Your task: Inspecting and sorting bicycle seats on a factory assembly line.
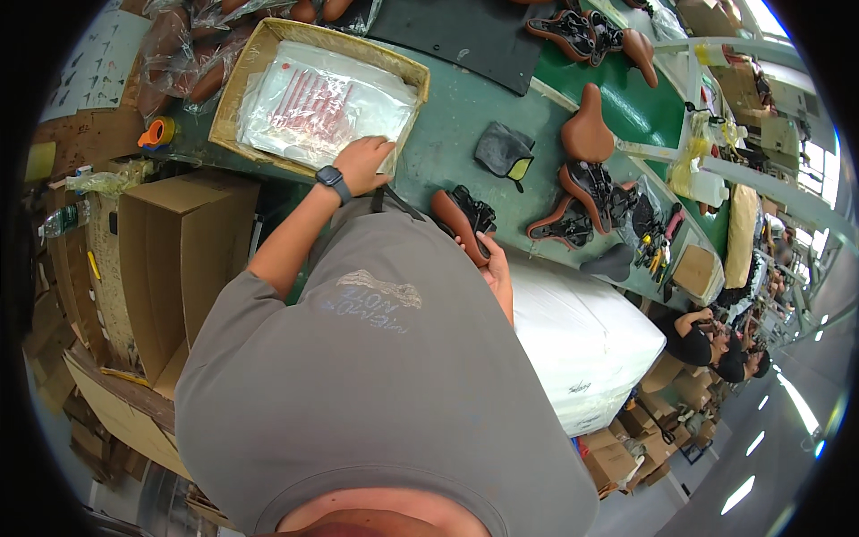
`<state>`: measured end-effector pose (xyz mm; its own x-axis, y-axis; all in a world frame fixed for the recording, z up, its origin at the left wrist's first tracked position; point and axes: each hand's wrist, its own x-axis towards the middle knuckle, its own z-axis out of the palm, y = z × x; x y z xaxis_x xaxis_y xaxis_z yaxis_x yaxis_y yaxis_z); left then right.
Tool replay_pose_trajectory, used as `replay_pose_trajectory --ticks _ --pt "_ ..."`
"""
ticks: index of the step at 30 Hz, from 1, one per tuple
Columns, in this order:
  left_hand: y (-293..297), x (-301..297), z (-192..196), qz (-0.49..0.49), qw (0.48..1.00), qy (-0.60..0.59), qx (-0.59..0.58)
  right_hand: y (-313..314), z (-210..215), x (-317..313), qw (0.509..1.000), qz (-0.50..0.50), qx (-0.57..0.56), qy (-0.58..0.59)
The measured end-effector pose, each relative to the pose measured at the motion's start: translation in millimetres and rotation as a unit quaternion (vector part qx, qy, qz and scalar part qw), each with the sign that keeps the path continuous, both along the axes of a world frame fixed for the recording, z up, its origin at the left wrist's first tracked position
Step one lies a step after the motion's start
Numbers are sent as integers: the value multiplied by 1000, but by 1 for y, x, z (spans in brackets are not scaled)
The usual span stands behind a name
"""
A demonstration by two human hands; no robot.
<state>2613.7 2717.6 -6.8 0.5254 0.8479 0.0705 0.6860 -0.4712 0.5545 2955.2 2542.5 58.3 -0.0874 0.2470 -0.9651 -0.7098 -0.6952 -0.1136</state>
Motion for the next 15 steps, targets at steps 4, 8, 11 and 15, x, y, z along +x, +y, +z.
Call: replay_pose_trajectory --ticks 4,8,11,15 --pt "-32 -21 -7 -27 952 286 -110 -14 -44 44 994 33 19 105" --pt "-58 -28 6 9 926 362 -106 -25 -72 65 993 92 60 53" --pt "-59 -28 -3 129 967 118 -185 -23 -53 59 989 90 80 86" --pt "-30 17 4 175 962 37 -205 -29 -49 56 988 100 79 91"
